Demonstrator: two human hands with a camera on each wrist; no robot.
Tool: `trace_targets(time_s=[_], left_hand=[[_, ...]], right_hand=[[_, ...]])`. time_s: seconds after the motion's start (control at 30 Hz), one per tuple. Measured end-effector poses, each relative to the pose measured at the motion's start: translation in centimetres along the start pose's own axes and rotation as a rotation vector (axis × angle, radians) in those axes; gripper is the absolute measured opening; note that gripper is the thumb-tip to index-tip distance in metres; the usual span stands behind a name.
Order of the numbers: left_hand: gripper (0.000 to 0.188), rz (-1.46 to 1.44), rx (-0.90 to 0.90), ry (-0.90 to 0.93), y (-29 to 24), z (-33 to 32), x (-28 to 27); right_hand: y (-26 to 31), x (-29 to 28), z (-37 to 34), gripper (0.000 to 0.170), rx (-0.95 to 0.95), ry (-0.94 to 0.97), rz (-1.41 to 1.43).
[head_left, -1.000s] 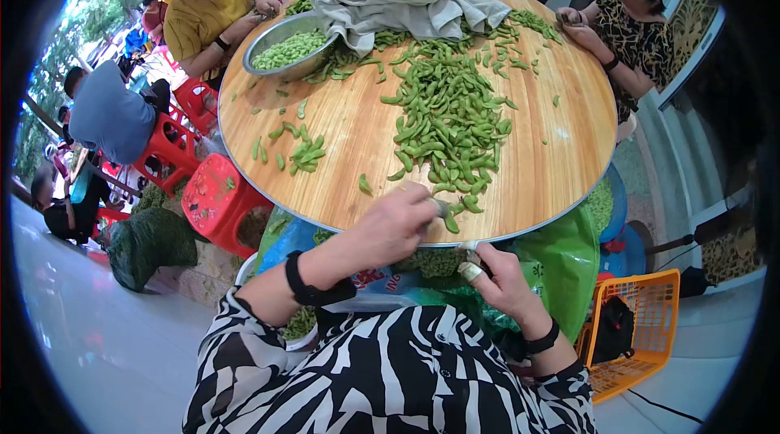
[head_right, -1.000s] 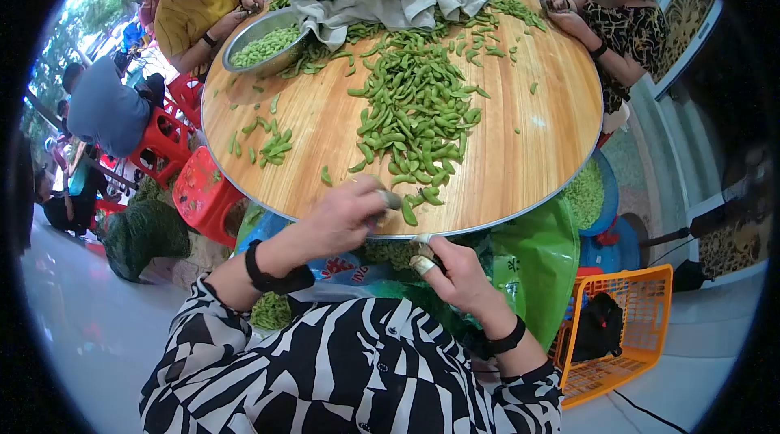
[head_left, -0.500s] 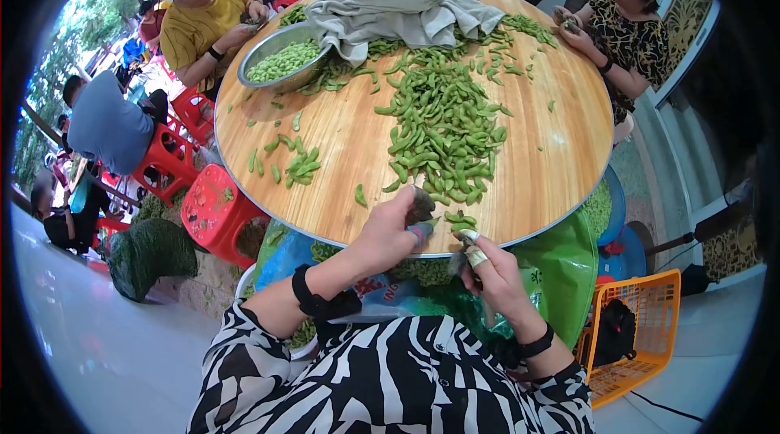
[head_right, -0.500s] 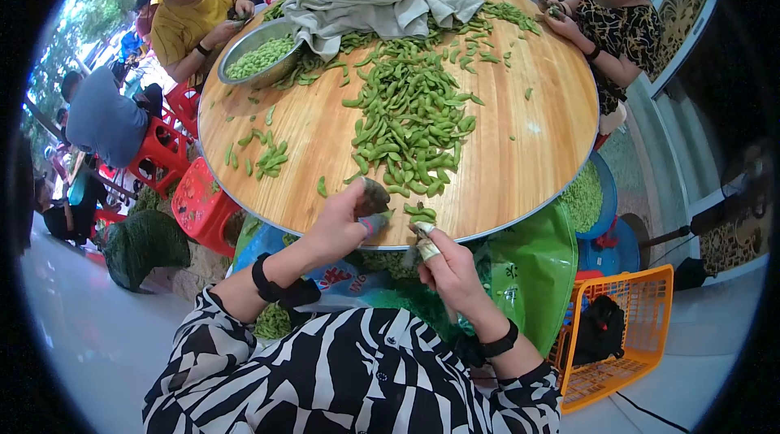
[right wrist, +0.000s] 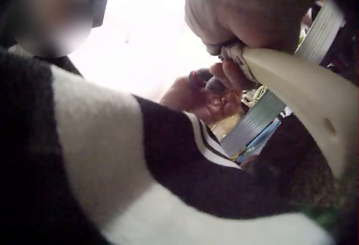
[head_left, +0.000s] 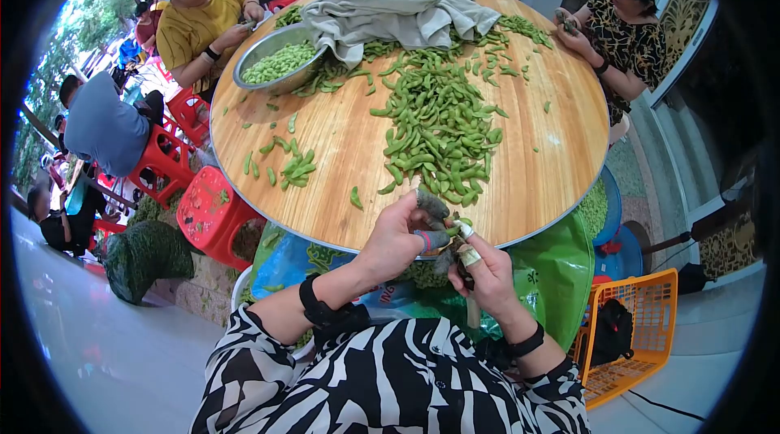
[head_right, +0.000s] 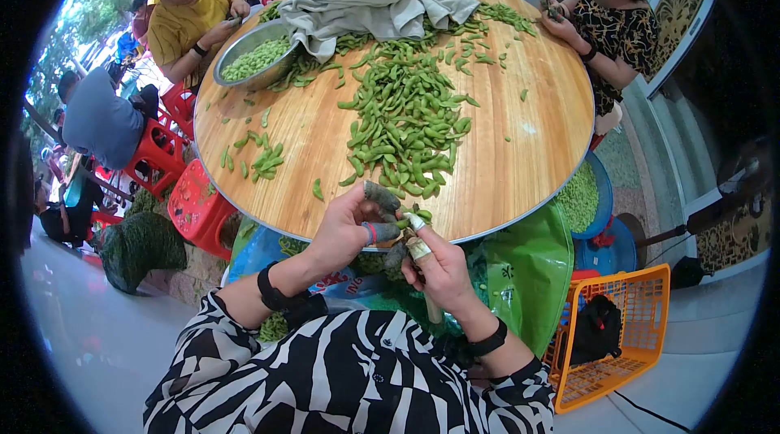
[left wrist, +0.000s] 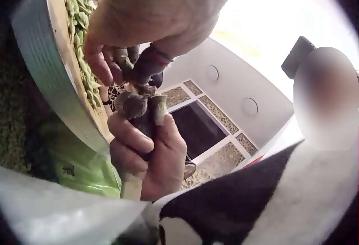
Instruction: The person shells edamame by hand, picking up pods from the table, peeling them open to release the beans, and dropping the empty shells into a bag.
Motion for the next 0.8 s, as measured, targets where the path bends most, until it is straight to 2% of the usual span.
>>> trace_targets(time_s=[0.1,0.23,0.37,0.57,0.63,0.7,0.73,0.8], left_hand=[[0.036,-0.029,0.001,-0.017,-0.1,-0.2,0.3],[0.037,0.062,0.041,-0.059,-0.4,-0.5,0.3],[0.037,0.031,0.099,-0.064,-0.4,-0.7,0.5],[0.034,-0.151,-0.031,-0.020,-0.1,-0.4,0.0],[0.032,-0.361,-0.168,0.033,0.4,-0.2,0.2],[0.031,-0.409,-0.219,0.049,0.8,-0.2,0.1],[0.031,-0.454,-0.272,0.070,1.2,-0.3,0.2],[0.031,-0.392,-0.214,0.067,2.0,-0.3,0.1]], right_hand=[[0.0,0.1,0.0,0.042,-0.033,-0.002,0.079],[0.1,0.1,0.0,0.040,-0.031,-0.003,0.074],[0.2,0.2,0.1,0.037,-0.063,-0.063,0.062],[0.2,-0.2,0.5,0.034,-0.102,-0.070,0.056],[0.3,-0.3,0.3,0.033,-0.095,-0.043,0.090],[0.9,-0.4,-0.1,0.034,-0.168,0.000,-0.101],[0.8,-0.6,0.0,0.034,-0.167,0.000,-0.101],[2.0,-0.4,-0.3,0.039,-0.508,0.054,-0.548]])
Point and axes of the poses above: each hand's wrist, its own z-axis towards the middle knuckle, its own x-axis out of the palm, y = z × x, the point moved 5 cm from there along z, towards the middle knuckle, and after that the axes turned 4 degrees about -y, right-handed, at the moved point
